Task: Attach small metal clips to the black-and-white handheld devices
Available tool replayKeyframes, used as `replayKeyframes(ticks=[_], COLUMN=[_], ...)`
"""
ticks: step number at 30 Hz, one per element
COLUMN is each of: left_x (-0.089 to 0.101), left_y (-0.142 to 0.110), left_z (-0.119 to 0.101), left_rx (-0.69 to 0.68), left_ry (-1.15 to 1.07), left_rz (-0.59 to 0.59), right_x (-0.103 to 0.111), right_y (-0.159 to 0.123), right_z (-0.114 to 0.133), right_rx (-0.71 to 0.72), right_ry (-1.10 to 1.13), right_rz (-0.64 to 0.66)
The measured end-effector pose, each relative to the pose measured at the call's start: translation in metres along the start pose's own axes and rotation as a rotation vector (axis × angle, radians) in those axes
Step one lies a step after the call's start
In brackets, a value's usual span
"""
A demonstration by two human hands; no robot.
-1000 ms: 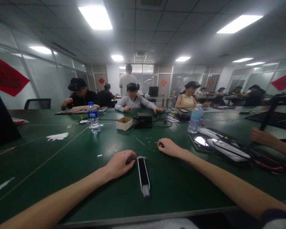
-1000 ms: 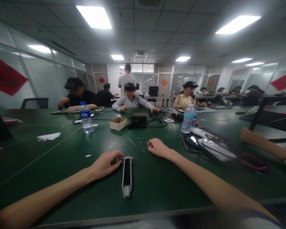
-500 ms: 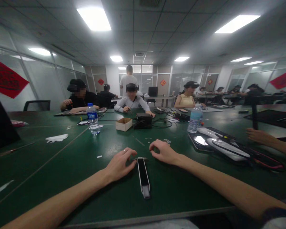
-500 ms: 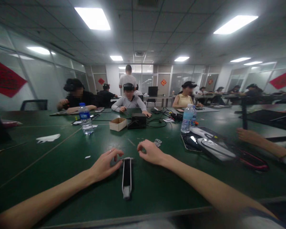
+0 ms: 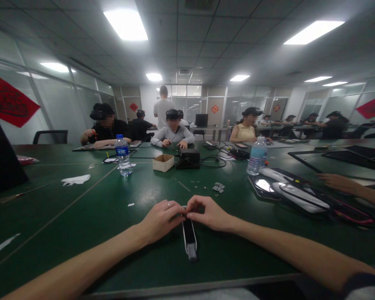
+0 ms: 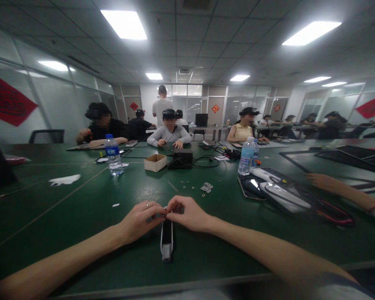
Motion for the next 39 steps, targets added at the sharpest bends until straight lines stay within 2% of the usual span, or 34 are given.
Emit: replayKeyframes(ticks=[8,11,15,18,20,25,29,39], left_x=[0.012,0.012,0.014,0.013,0.01,-0.003,-0.009,-0.012], left_y=[0.003,0.003,0.003,0.002,0.001,-0.006,-0.008,-0.01], left_z=[-0.011,-0.012,-0.008,0.005,0.019,0.043,0.046,0.049], left_rx=[-0.101,-0.116,-0.141,-0.113,-0.048,0.104,0.142,0.183], left_ry=[-0.033,-0.026,0.015,0.03,0.063,0.033,-0.008,-0.024], left_rz=[-0.095,-0.087,-0.075,0.011,0.089,0.254,0.289,0.274], right_x=[-0.004,-0.003,0.008,0.021,0.026,0.022,0.017,0.011], right_y=[0.0,0.001,0.004,0.006,0.006,0.004,0.004,0.003], right_z=[-0.009,-0.009,-0.007,-0.002,-0.002,-0.016,-0.018,-0.014], right_rx=[-0.093,-0.074,0.024,0.163,0.241,0.258,0.246,0.26], right_ry=[0.147,0.087,-0.111,-0.316,-0.439,-0.61,-0.634,-0.566], right_rz=[-0.009,-0.011,-0.043,-0.075,-0.059,0.09,0.136,0.159])
Point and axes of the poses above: each hand's wrist, its own y-axis towards the middle knuckle, its own x-axis out of the back of the hand, z = x × y, the point moved 10 cm from there along y, towards the middle knuckle, and after that the axes turned 11 degrees about -z, right-handed, at the moved point
